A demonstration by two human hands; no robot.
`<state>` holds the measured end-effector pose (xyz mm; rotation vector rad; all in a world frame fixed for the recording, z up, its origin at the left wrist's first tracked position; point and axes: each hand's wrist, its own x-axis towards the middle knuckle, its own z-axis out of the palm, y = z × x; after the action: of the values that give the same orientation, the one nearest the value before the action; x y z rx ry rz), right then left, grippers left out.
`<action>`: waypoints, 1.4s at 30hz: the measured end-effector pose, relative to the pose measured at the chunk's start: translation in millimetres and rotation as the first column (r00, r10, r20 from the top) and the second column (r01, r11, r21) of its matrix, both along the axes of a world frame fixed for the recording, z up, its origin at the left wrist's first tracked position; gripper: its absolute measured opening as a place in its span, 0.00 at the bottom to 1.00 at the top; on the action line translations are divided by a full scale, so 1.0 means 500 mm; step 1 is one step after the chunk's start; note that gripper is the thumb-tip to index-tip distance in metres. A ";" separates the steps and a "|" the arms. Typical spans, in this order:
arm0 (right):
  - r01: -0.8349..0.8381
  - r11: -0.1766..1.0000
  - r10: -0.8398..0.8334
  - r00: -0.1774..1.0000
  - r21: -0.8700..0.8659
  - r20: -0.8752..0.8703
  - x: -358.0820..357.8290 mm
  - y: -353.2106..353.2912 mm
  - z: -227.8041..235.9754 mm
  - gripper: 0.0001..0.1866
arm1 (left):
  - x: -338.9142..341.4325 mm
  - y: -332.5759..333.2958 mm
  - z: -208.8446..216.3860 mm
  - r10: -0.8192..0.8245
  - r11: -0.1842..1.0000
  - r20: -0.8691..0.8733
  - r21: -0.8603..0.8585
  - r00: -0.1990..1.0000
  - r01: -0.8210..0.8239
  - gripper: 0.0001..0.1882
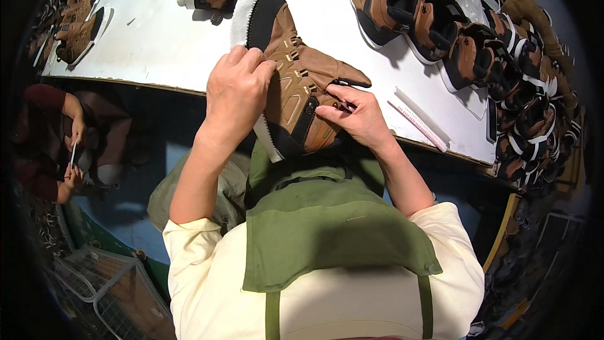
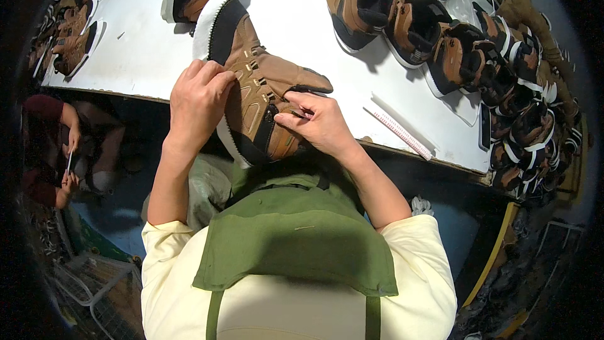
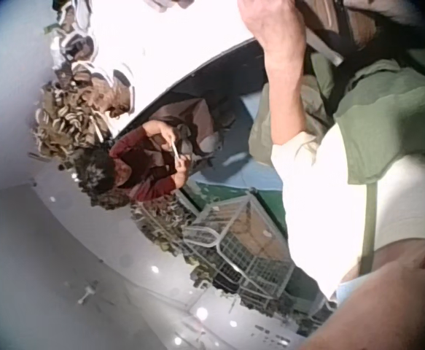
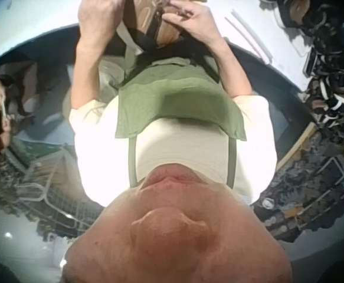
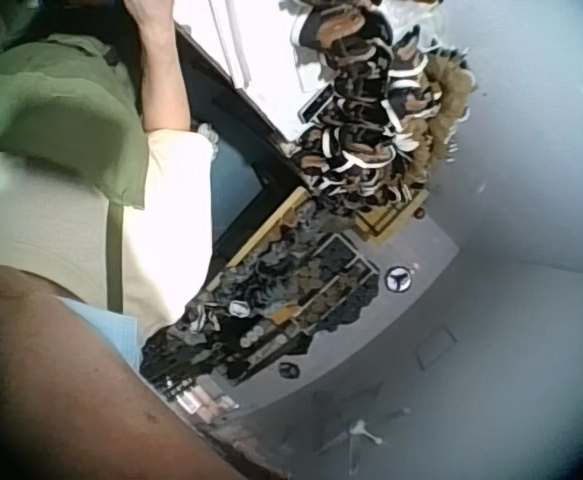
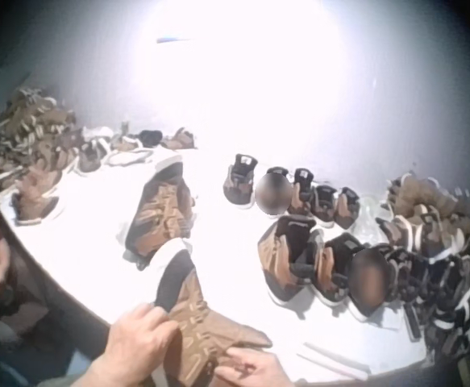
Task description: The person inspects a brown and black boot by turning it over, checking the sole, laces, and interior. They repeatedly handle the same boot, adjusting the laces and examining different parts of the upper and sole.
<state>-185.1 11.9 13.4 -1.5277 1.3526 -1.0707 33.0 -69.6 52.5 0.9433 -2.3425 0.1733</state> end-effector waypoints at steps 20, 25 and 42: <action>0.024 0.986 -0.027 1.000 0.164 0.014 -0.015 -0.007 0.004 0.21 | 0.055 0.011 -0.072 0.194 0.941 -0.563 0.338 0.803 0.010 0.03; 0.040 0.978 -0.082 0.976 0.203 0.204 -0.012 -0.018 -0.007 0.23 | 0.055 0.053 -0.112 0.558 0.416 -0.682 0.722 0.473 0.552 0.14; 0.152 0.985 -0.166 0.961 0.080 0.222 -0.036 -0.021 0.064 0.25 | -0.008 0.061 -0.062 0.612 0.171 -0.740 0.467 0.278 0.867 0.25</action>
<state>-203.1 1.5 45.2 -1.2249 1.3507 -1.2511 29.2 -39.3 21.3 0.7113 -0.8529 -1.9091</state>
